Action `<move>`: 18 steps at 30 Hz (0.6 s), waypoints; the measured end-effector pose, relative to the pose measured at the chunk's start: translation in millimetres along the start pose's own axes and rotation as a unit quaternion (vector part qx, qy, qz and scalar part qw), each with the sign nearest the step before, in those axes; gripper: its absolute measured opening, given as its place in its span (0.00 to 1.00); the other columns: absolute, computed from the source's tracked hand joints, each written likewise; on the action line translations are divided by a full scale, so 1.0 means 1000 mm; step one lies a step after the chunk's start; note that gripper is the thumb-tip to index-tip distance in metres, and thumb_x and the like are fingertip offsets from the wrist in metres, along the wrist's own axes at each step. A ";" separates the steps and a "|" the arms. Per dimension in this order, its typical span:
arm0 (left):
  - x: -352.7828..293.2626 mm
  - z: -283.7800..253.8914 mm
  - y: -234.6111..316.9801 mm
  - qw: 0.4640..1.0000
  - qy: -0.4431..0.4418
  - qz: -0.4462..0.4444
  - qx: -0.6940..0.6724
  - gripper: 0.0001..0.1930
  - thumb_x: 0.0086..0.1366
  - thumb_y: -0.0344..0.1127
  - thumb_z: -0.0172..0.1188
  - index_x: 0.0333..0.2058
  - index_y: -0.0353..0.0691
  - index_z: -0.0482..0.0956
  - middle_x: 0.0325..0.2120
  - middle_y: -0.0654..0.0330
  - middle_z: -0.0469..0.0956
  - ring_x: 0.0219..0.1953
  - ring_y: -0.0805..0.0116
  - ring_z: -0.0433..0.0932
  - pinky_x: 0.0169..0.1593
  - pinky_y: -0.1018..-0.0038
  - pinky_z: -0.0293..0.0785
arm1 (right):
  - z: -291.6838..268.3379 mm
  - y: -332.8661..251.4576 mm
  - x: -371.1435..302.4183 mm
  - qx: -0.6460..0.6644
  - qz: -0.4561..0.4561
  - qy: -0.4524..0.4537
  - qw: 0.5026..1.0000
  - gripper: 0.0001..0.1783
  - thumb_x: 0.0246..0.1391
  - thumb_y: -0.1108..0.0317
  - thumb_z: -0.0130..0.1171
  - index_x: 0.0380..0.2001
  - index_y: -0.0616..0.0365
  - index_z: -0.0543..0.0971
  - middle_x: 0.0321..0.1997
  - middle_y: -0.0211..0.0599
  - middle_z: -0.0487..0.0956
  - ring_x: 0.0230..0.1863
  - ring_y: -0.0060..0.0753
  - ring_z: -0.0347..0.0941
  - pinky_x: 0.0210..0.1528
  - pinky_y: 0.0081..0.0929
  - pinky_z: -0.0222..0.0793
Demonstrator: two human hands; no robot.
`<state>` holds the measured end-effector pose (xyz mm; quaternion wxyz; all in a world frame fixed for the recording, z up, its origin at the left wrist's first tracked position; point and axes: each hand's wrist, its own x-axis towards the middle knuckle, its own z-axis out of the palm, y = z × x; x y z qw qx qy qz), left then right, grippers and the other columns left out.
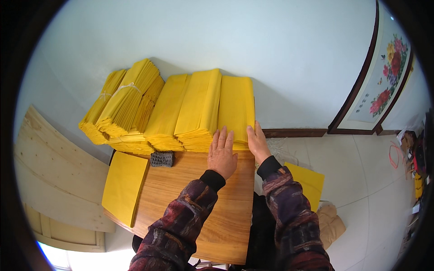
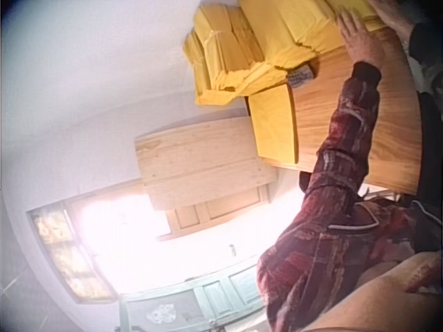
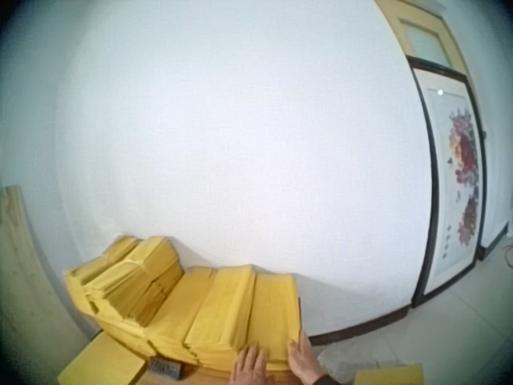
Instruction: The person folds yellow paper sheets by hand on a wooden table. They repeatedly fold each sheet in half, smooth the crease, and place the folded sheet onto a growing stack. The process is continuous and repetitive throughout the clip.
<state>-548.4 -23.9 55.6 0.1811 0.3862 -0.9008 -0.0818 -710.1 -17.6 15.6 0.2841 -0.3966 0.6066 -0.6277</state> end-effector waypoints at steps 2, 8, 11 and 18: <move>-0.002 -0.003 0.002 1.000 0.007 0.004 -0.003 0.39 0.57 0.35 0.62 0.66 0.39 0.55 0.69 0.50 0.49 0.71 0.46 0.47 0.69 0.57 0.49 | 0.000 0.004 0.001 -0.012 -0.002 0.003 1.000 0.33 0.65 0.56 0.42 0.63 0.74 0.58 0.64 0.66 0.63 0.66 0.60 0.58 0.67 0.40 0.53; -0.041 -0.024 0.013 0.997 0.017 0.054 -0.053 0.39 0.55 0.32 0.64 0.65 0.38 0.58 0.68 0.48 0.51 0.70 0.44 0.48 0.69 0.56 0.51 | 0.003 0.001 0.003 -0.051 -0.001 0.021 0.999 0.30 0.66 0.56 0.42 0.61 0.71 0.61 0.63 0.57 0.67 0.64 0.50 0.61 0.65 0.35 0.55; -0.093 -0.034 0.010 0.992 -0.017 0.074 -0.100 0.38 0.54 0.32 0.64 0.64 0.38 0.59 0.68 0.47 0.52 0.69 0.43 0.49 0.68 0.56 0.52 | -0.011 -0.002 -0.006 -0.018 -0.013 -0.020 1.000 0.36 0.65 0.52 0.44 0.63 0.76 0.57 0.66 0.64 0.61 0.68 0.58 0.56 0.68 0.38 0.50; -0.242 -0.055 -0.054 0.989 -0.048 -0.037 -0.132 0.35 0.54 0.32 0.64 0.62 0.39 0.64 0.65 0.46 0.57 0.68 0.42 0.54 0.67 0.55 0.56 | -0.023 -0.014 -0.064 0.113 0.060 0.079 0.989 0.29 0.66 0.49 0.47 0.60 0.60 0.67 0.63 0.34 0.67 0.65 0.33 0.59 0.64 0.36 0.54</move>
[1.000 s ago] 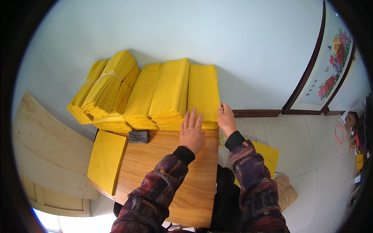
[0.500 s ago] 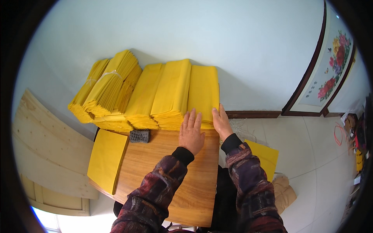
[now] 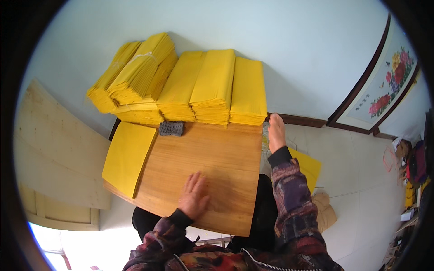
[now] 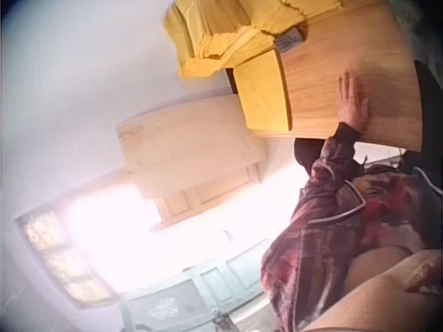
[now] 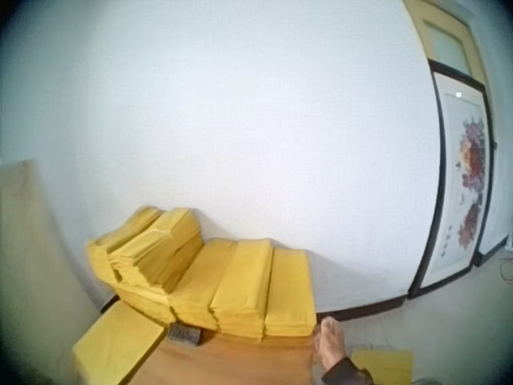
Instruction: The person folds yellow paper sheets by hand on a wooden table. They repeatedly fold each sheet in half, smooth the crease, and place the folded sheet onto a growing stack. The process is continuous and repetitive throughout the clip.
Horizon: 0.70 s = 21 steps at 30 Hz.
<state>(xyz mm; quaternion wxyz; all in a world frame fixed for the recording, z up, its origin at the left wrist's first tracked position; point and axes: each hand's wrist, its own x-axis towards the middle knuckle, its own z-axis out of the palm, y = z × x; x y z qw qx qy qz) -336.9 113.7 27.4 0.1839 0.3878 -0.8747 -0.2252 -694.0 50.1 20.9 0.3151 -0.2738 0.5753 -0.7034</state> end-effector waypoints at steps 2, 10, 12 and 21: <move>-0.037 -0.012 -0.020 0.997 0.001 -0.069 0.019 0.35 0.53 0.32 0.64 0.61 0.39 0.65 0.64 0.46 0.59 0.67 0.41 0.55 0.67 0.55 0.57 | 0.000 0.000 -0.027 -0.013 0.047 0.038 0.998 0.20 0.66 0.55 0.47 0.51 0.60 0.70 0.51 0.31 0.70 0.52 0.28 0.63 0.55 0.30 0.60; -0.106 -0.046 -0.065 0.984 0.111 -0.141 0.000 0.28 0.53 0.32 0.63 0.55 0.37 0.72 0.59 0.50 0.67 0.63 0.48 0.63 0.65 0.58 0.61 | 0.080 0.049 -0.158 -0.109 -0.062 -0.163 0.979 0.09 0.60 0.69 0.56 0.41 0.60 0.75 0.38 0.35 0.78 0.43 0.27 0.75 0.46 0.26 0.70; -0.113 -0.050 -0.073 0.983 0.128 -0.130 0.021 0.25 0.53 0.32 0.63 0.52 0.37 0.74 0.57 0.51 0.69 0.62 0.49 0.64 0.63 0.58 0.62 | 0.102 0.055 -0.188 -0.184 -0.061 -0.207 0.959 0.10 0.59 0.69 0.56 0.42 0.61 0.75 0.38 0.37 0.79 0.41 0.29 0.75 0.44 0.27 0.70; -0.151 -0.043 -0.116 0.957 0.280 -0.076 0.013 0.19 0.51 0.31 0.64 0.44 0.39 0.77 0.51 0.54 0.74 0.58 0.51 0.69 0.61 0.56 0.64 | 0.145 0.059 -0.245 -0.288 -0.126 -0.295 0.902 0.07 0.57 0.72 0.56 0.38 0.61 0.77 0.29 0.31 0.77 0.29 0.22 0.70 0.34 0.23 0.69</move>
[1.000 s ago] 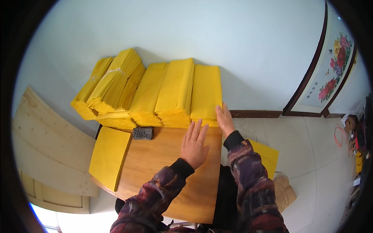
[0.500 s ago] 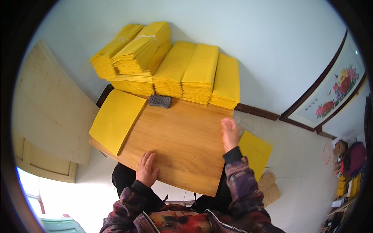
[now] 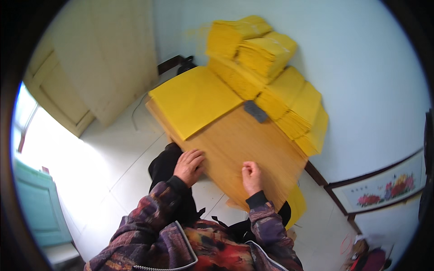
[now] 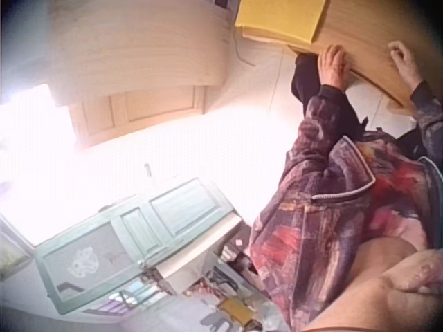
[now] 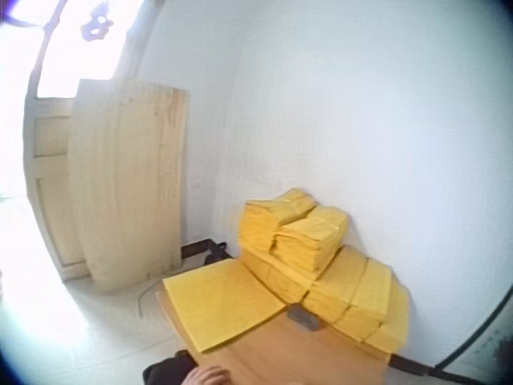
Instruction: The person folds yellow paper sheets by hand on a wooden table. They repeatedly fold each sheet in half, smooth the crease, and place the folded sheet onto a growing stack. The process is continuous and repetitive throughout the clip.
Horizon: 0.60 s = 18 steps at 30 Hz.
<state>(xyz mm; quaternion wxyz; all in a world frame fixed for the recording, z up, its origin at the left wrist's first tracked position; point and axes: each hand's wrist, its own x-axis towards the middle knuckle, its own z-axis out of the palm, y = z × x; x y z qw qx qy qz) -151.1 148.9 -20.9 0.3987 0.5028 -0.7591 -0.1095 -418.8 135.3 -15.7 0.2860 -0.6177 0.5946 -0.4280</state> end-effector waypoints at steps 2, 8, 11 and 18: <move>-0.002 -0.001 -0.004 1.000 0.010 0.000 -0.010 0.19 0.51 0.30 0.65 0.44 0.40 0.77 0.51 0.55 0.75 0.58 0.51 0.70 0.61 0.56 0.65 | 0.005 -0.004 0.002 -0.014 0.003 -0.001 1.000 0.06 0.56 0.73 0.57 0.37 0.61 0.77 0.28 0.31 0.76 0.29 0.22 0.71 0.33 0.23 0.69; 0.002 -0.007 -0.012 0.987 0.123 -0.075 -0.072 0.12 0.52 0.26 0.64 0.36 0.39 0.76 0.40 0.55 0.74 0.46 0.51 0.73 0.49 0.60 0.69 | 0.026 -0.032 0.020 -0.075 0.030 -0.076 0.994 0.04 0.55 0.75 0.57 0.35 0.62 0.76 0.30 0.32 0.76 0.29 0.22 0.70 0.33 0.21 0.69; 0.003 -0.008 -0.014 0.968 0.172 -0.147 -0.113 0.08 0.53 0.25 0.62 0.33 0.38 0.74 0.35 0.53 0.72 0.40 0.49 0.72 0.43 0.61 0.70 | 0.057 -0.060 0.040 -0.143 -0.110 -0.139 0.974 0.06 0.51 0.77 0.59 0.34 0.61 0.76 0.34 0.40 0.76 0.34 0.35 0.73 0.38 0.28 0.70; 0.007 -0.015 -0.019 0.941 0.222 -0.196 -0.164 0.09 0.54 0.23 0.61 0.34 0.38 0.73 0.34 0.52 0.71 0.39 0.49 0.72 0.40 0.63 0.72 | 0.138 -0.118 0.104 -0.274 -0.346 -0.233 0.867 0.17 0.46 0.78 0.57 0.43 0.62 0.74 0.53 0.46 0.72 0.57 0.51 0.67 0.59 0.40 0.63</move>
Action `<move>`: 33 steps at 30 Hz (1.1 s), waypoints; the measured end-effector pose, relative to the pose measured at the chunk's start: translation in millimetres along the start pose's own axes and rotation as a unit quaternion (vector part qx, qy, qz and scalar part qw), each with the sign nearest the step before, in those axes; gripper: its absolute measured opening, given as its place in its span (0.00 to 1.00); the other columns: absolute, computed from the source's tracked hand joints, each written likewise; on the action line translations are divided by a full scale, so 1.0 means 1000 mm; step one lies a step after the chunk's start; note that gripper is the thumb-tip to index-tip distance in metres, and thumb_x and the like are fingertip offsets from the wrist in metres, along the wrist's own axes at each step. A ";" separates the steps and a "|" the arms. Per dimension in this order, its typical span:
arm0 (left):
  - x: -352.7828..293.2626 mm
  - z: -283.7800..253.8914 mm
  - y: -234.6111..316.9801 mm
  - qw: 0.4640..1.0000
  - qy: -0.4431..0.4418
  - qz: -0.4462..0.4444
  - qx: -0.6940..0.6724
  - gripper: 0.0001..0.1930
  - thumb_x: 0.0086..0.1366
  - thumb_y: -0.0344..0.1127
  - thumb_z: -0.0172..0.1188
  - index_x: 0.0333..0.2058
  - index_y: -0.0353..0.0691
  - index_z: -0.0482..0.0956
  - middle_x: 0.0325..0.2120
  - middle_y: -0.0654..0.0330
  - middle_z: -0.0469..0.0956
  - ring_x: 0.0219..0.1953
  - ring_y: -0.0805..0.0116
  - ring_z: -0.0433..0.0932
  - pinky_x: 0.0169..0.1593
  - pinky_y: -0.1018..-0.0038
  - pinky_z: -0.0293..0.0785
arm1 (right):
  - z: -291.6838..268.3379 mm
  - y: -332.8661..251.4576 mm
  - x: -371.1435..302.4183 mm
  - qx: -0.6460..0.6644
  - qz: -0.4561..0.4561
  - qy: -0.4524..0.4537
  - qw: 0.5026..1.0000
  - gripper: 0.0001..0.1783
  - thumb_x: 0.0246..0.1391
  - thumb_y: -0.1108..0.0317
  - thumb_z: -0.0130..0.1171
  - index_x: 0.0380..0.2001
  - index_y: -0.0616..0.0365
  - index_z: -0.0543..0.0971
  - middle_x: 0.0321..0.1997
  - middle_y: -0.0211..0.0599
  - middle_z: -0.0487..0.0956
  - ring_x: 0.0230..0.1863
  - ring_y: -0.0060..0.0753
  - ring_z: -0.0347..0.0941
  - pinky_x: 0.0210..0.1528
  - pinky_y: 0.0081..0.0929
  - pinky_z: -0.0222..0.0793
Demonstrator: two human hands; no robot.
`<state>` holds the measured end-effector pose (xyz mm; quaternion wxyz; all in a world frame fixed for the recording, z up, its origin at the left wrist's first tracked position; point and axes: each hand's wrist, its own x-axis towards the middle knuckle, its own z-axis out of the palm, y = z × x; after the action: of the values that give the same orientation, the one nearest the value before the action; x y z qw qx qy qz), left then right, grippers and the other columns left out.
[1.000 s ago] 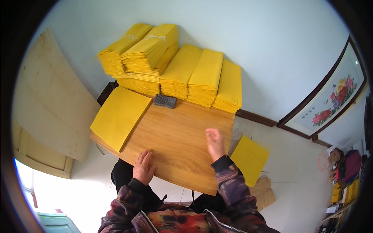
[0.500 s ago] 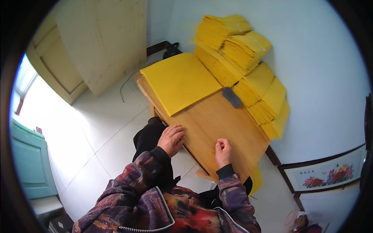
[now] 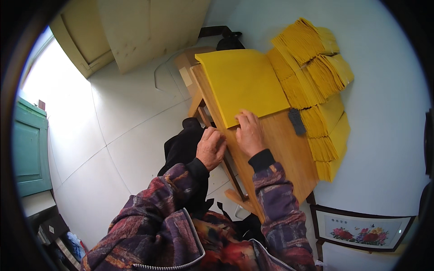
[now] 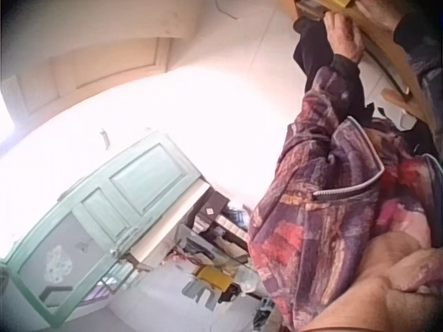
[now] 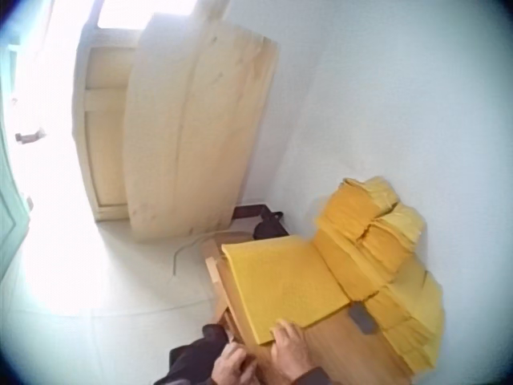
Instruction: The person folds yellow paper sheets by hand on a wooden table. They repeatedly fold each sheet in half, smooth the crease, and place the folded sheet onto a growing stack. The process is continuous and repetitive throughout the clip.
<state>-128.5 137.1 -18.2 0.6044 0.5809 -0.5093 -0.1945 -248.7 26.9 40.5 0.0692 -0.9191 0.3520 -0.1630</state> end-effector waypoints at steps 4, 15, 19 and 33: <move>0.007 -0.003 -0.003 1.000 0.015 -0.006 -0.014 0.10 0.53 0.22 0.60 0.36 0.38 0.74 0.36 0.51 0.72 0.40 0.49 0.73 0.41 0.64 0.72 | -0.002 0.011 0.021 -0.065 0.010 -0.086 0.994 0.24 0.46 0.78 0.55 0.50 0.60 0.73 0.61 0.46 0.69 0.62 0.50 0.64 0.64 0.41 0.59; 0.014 -0.003 -0.009 0.999 0.020 -0.016 -0.028 0.10 0.55 0.19 0.56 0.37 0.35 0.75 0.36 0.51 0.73 0.39 0.53 0.75 0.44 0.70 0.72 | 0.012 0.033 0.007 0.098 0.041 -0.023 0.994 0.28 0.43 0.78 0.54 0.53 0.62 0.70 0.60 0.50 0.68 0.62 0.55 0.63 0.64 0.40 0.60; 0.020 -0.016 -0.009 1.000 0.022 -0.001 0.001 0.10 0.56 0.20 0.56 0.38 0.35 0.74 0.36 0.53 0.71 0.36 0.59 0.72 0.39 0.72 0.70 | 0.001 0.064 -0.019 0.072 0.165 0.112 0.977 0.28 0.47 0.74 0.57 0.55 0.64 0.68 0.63 0.52 0.66 0.64 0.55 0.61 0.65 0.40 0.59; 0.128 -0.028 -0.055 0.992 0.089 -0.079 0.051 0.04 0.65 0.28 0.56 0.36 0.35 0.78 0.23 0.68 0.74 0.27 0.79 0.71 0.33 0.80 0.69 | -0.026 0.187 -0.058 -0.301 0.372 -0.057 0.876 0.29 0.63 0.47 0.48 0.60 0.53 0.71 0.71 0.29 0.60 0.72 0.46 0.49 0.67 0.61 0.46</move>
<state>-33.3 31.9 -12.7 0.5998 0.6641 -0.4155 -0.1628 -415.0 -73.2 4.6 -0.1358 -0.7042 0.6957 0.0410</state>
